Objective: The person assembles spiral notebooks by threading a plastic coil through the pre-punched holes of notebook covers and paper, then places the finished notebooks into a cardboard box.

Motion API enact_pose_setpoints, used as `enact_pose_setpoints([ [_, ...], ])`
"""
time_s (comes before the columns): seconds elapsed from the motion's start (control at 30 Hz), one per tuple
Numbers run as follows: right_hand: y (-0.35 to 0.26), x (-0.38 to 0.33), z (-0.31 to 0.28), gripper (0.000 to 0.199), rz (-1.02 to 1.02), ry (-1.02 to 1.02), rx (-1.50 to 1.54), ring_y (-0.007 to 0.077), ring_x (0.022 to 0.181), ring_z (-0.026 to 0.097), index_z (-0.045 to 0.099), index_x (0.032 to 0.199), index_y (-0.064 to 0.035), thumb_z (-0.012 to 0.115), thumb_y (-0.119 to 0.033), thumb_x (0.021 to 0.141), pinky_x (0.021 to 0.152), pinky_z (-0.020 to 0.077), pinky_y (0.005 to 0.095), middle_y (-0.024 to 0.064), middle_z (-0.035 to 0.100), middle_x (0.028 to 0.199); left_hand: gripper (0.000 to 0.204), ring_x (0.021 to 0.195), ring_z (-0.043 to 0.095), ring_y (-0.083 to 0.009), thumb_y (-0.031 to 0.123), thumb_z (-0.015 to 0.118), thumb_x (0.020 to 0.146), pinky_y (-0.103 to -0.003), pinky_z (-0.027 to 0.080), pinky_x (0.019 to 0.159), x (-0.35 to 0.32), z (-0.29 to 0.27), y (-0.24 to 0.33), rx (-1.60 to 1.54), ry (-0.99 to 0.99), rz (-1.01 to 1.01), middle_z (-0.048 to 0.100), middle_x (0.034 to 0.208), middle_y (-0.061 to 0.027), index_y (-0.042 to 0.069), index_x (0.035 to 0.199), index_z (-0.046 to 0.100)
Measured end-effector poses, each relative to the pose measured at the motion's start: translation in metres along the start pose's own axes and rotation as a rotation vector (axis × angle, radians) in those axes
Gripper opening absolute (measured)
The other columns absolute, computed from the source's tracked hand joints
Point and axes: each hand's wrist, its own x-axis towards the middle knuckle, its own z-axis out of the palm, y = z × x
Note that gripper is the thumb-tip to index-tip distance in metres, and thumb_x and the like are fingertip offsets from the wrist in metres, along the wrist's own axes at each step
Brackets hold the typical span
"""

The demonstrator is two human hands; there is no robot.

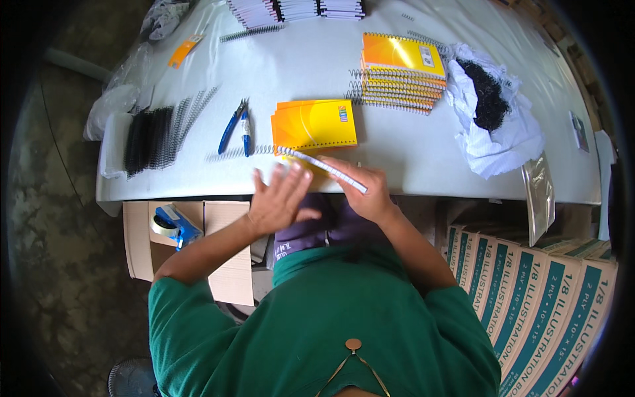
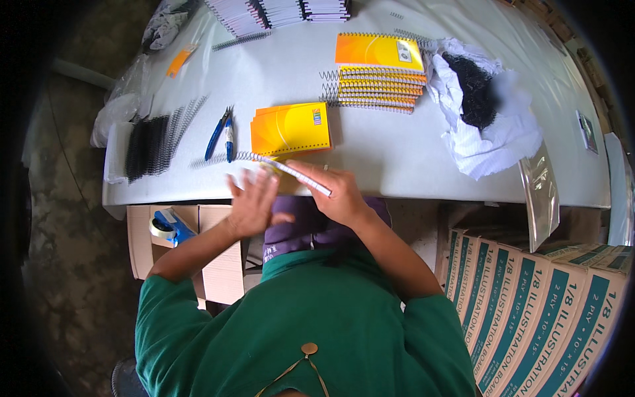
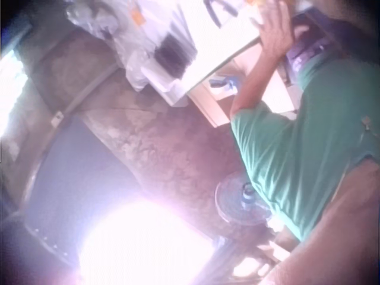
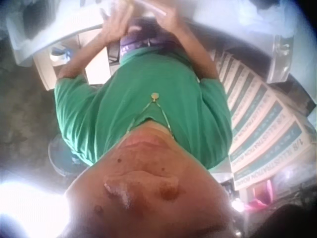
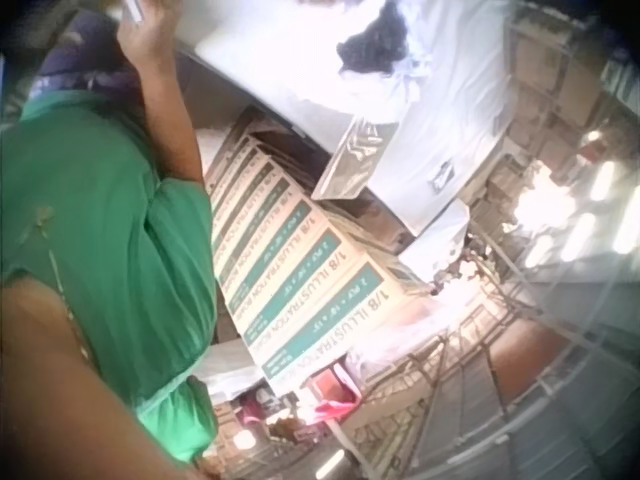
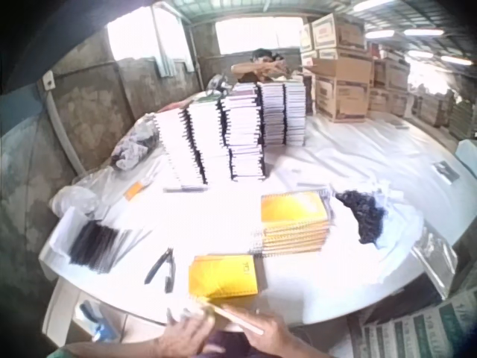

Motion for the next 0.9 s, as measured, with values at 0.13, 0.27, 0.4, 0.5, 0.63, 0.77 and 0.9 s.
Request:
enact_pose_setpoints([
  [0.13, -0.006, -0.006, 0.009, 0.049, -0.096, -0.057, -0.046, 0.0259, 0.086, 0.064, 0.057, 0.116, -0.006, 0.055, 0.011, 0.071, 0.073, 0.0514, 0.0316, 0.0101, 0.061, 0.112, 0.097, 0.133, -0.002, -0.0479, 0.072, 0.036, 0.077, -0.066, -0.012, 0.095, 0.001, 0.01, -0.004, -0.208, 0.111, -0.224, 0.017, 0.138, -0.0362, -0.002, 0.137, 0.023],
  [0.27, 0.005, -0.003, 0.012, 0.047, -0.146, 0.015, -0.064, 0.025, 0.086, 0.064, 0.057, 0.116, -0.0061, 0.055, 0.01, 0.072, 0.074, 0.0514, 0.0323, 0.0102, 0.062, 0.11, 0.108, 0.131, -0.001, -0.051, 0.08, 0.032, 0.071, -0.07, -0.01, 0.092, -0.02, 0.008, 0.021, -0.044, 0.004, 0.082, 0.022, 0.134, -0.0389, -0.004, 0.138, 0.019],
  [0.4, -0.008, -0.007, 0.01, 0.046, -0.16, -0.05, -0.1, 0.0254, 0.089, 0.063, 0.057, 0.115, -0.0052, 0.056, 0.009, 0.072, 0.077, 0.0513, 0.0324, 0.0111, 0.062, 0.109, 0.107, 0.128, 0.002, -0.0519, 0.077, 0.037, 0.072, -0.064, -0.001, 0.099, 0.058, -0.023, -0.056, -0.1, 0.389, -0.453, 0.016, 0.136, -0.0356, -0.009, 0.133, 0.02],
  [0.5, -0.003, -0.005, 0.015, 0.048, -0.185, 0.016, -0.131, 0.0259, 0.082, 0.064, 0.054, 0.118, -0.0032, 0.056, 0.008, 0.072, 0.071, 0.0521, 0.0337, 0.012, 0.061, 0.11, 0.116, 0.122, 0.006, -0.0594, 0.08, 0.043, 0.065, -0.065, 0.003, 0.099, -0.008, 0.012, 0.004, -0.326, -0.001, -0.283, 0.017, 0.131, -0.0399, -0.014, 0.129, 0.019],
  [0.63, -0.005, -0.01, 0.015, 0.057, -0.183, -0.068, -0.15, 0.0272, 0.08, 0.064, 0.044, 0.128, -0.0032, 0.057, 0.005, 0.073, 0.069, 0.0528, 0.0328, 0.0123, 0.059, 0.115, 0.105, 0.129, -0.001, -0.0502, 0.074, 0.032, 0.075, -0.064, 0.003, 0.096, 0.054, -0.022, -0.033, -0.075, 0.474, -0.316, 0.0, 0.14, -0.0351, -0.011, 0.135, 0.013],
  [0.77, 0.004, -0.007, 0.017, 0.062, -0.174, 0.065, -0.094, 0.0295, 0.08, 0.063, 0.039, 0.132, -0.004, 0.059, 0.002, 0.073, 0.069, 0.0526, 0.0335, 0.0107, 0.058, 0.116, 0.083, 0.134, 0.005, -0.041, 0.054, 0.033, 0.085, -0.059, 0.014, 0.101, 0.101, -0.042, -0.039, -0.056, 0.643, -0.369, 0.0, 0.143, -0.0301, -0.011, 0.133, 0.014],
  [0.9, -0.008, -0.009, 0.017, 0.075, -0.084, -0.08, -0.008, 0.0309, 0.08, 0.063, 0.029, 0.137, -0.0058, 0.063, 0.0, 0.071, 0.071, 0.0512, 0.0364, 0.0105, 0.058, 0.116, 0.081, 0.134, 0.0, -0.0419, 0.041, 0.04, 0.087, -0.054, 0.004, 0.105, 0.093, -0.023, -0.023, -0.137, 0.583, -0.27, -0.005, 0.144, -0.0289, -0.01, 0.136, 0.001],
])
